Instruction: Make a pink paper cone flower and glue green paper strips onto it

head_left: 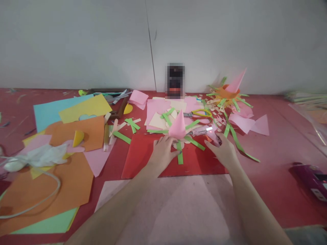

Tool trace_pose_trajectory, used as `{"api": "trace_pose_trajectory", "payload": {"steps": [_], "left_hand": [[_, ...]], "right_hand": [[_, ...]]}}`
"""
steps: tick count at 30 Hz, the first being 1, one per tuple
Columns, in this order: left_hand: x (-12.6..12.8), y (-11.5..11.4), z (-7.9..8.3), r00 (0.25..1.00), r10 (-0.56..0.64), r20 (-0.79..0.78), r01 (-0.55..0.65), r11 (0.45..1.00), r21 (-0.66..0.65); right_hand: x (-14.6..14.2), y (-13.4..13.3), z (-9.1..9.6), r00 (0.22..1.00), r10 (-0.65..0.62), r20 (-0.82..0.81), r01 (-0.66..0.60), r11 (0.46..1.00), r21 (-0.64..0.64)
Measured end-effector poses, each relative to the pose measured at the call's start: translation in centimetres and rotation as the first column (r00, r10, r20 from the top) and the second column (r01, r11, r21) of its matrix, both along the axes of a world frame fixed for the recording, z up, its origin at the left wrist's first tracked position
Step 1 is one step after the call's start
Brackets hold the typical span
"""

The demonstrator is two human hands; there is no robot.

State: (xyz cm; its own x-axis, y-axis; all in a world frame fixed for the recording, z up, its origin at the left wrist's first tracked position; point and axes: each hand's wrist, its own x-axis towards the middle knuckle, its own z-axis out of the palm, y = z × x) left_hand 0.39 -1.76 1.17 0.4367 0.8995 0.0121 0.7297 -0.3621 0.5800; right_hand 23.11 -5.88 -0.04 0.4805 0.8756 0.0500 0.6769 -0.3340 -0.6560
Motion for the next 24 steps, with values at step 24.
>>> {"api": "trace_pose_trajectory", "payload": {"steps": [24], "left_hand": [[0.09,0.09,-0.62,0.994,-0.049,0.094,0.052,0.998,-0.031]], "right_hand": [[-0.06,0.04,0.03,1.0,0.003,-0.011,-0.003,1.0,0.0]]}}
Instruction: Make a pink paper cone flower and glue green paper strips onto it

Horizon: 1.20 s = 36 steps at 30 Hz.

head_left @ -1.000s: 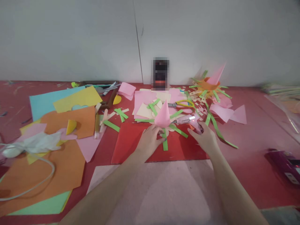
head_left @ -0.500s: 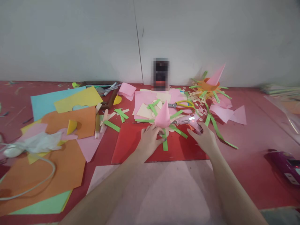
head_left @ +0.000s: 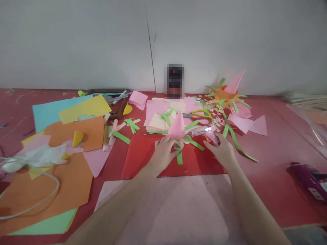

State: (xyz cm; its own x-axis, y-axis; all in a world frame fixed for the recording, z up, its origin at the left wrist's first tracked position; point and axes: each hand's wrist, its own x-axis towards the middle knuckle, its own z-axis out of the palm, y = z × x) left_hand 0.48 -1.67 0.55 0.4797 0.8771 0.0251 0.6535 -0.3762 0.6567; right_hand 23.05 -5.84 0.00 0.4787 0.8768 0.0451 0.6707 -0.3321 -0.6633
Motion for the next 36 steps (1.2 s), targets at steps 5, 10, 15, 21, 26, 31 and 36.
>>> {"api": "trace_pose_trajectory", "payload": {"steps": [5,10,15,21,26,31,36], "left_hand": [[0.0,0.1,-0.1,1.0,0.015,-0.009,-0.015,1.0,-0.013],[0.0,0.1,0.3,1.0,0.017,-0.021,-0.017,1.0,-0.022],[0.0,0.0,0.5,0.998,0.021,-0.051,-0.022,0.999,-0.025],[-0.2,0.1,0.8,0.997,0.029,0.067,-0.033,0.998,0.044],[0.0,1.2,2.6,0.934,0.226,0.276,-0.288,0.934,0.21],[1.3,3.2,4.5,0.893,0.256,0.371,-0.392,0.848,0.357],[2.8,5.6,6.3,0.888,0.212,0.407,-0.389,0.82,0.421]], "right_hand": [[0.0,0.0,0.0,1.0,-0.01,-0.005,0.01,1.0,-0.014],[0.0,0.1,-0.2,1.0,0.0,0.0,0.0,1.0,-0.002],[0.0,0.0,-0.1,1.0,0.0,-0.013,0.0,1.0,-0.012],[0.1,0.2,0.1,0.997,-0.038,-0.072,0.039,0.999,0.011],[0.2,0.4,0.4,0.986,-0.116,-0.122,0.127,0.988,0.087],[0.5,0.6,0.3,0.975,-0.124,-0.184,0.145,0.983,0.109],[0.8,0.8,0.0,0.969,-0.139,-0.202,0.164,0.98,0.112]]}}
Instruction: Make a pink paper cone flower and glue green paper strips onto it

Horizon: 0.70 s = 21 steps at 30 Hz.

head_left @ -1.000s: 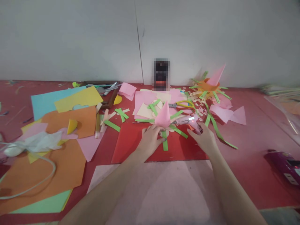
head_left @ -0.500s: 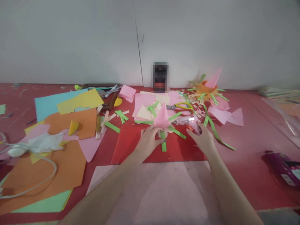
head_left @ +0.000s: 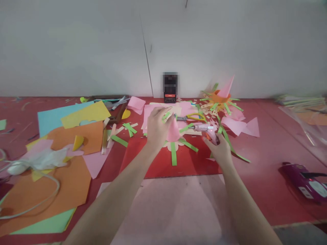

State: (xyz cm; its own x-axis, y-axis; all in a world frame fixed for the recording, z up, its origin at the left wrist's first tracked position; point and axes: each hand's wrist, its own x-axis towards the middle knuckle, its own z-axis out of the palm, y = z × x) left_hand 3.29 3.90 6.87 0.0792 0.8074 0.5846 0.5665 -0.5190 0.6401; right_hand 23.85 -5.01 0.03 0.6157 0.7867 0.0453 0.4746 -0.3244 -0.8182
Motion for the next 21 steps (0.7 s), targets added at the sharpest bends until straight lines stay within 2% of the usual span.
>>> {"api": "trace_pose_trajectory", "payload": {"steps": [3,7,12,21], "left_hand": [[0.4,0.8,0.7,0.999,-0.035,-0.025,0.035,0.999,-0.035],[0.5,0.7,1.2,0.999,-0.039,-0.024,0.037,0.997,-0.071],[0.4,0.1,1.7,0.999,-0.033,-0.003,0.033,0.998,-0.048],[-0.2,-0.6,3.6,1.0,-0.017,0.01,0.017,1.0,0.019]], "right_hand": [[0.0,0.0,0.1,1.0,0.003,0.012,-0.003,1.0,0.003],[-0.2,-0.1,0.2,1.0,0.006,0.018,-0.006,1.0,-0.004],[-0.2,-0.1,0.0,1.0,0.0,0.017,0.0,1.0,0.01],[-0.2,0.0,0.2,1.0,-0.003,-0.001,0.003,0.999,0.041]]}}
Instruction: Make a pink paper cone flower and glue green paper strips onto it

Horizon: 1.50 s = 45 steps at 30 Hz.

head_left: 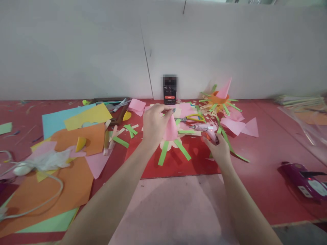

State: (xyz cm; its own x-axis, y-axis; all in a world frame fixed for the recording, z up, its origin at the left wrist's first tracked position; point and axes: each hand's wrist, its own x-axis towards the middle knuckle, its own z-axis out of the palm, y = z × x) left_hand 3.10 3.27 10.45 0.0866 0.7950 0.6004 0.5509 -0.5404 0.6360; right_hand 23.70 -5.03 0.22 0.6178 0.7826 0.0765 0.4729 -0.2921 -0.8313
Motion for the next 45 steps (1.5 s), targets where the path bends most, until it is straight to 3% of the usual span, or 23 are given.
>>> {"api": "trace_pose_trajectory", "payload": {"steps": [13,23,31,34,37,41,45], "left_hand": [[0.1,-1.9,1.8,0.999,-0.029,-0.027,0.031,0.996,0.088],[0.6,0.7,-0.8,0.997,-0.076,-0.014,0.076,0.997,-0.012],[0.5,0.9,-1.3,0.995,-0.101,-0.012,0.1,0.992,-0.077],[0.3,0.8,-1.4,0.994,-0.112,-0.017,0.111,0.992,-0.059],[-0.4,0.4,-1.5,0.999,-0.042,-0.02,0.043,0.999,0.013],[-1.7,-0.8,-3.1,0.998,0.036,-0.054,-0.038,0.999,-0.027],[-2.6,-2.8,-6.5,0.98,-0.089,-0.176,0.049,0.974,-0.223]], "right_hand": [[-0.1,0.0,0.4,0.998,-0.053,-0.037,0.055,0.998,0.04],[-0.1,0.2,0.1,0.998,-0.046,-0.04,0.048,0.998,0.031],[-0.1,0.3,-0.2,0.998,-0.034,-0.055,0.036,0.999,0.038],[0.0,0.3,-0.3,0.998,-0.029,-0.055,0.031,0.999,0.042],[0.0,0.4,-0.7,0.998,-0.024,-0.055,0.026,0.999,0.033],[-0.2,0.3,-0.7,0.999,-0.012,-0.041,0.013,1.0,0.014],[-0.8,0.0,-0.4,1.0,0.003,0.015,-0.003,1.0,-0.025]]}}
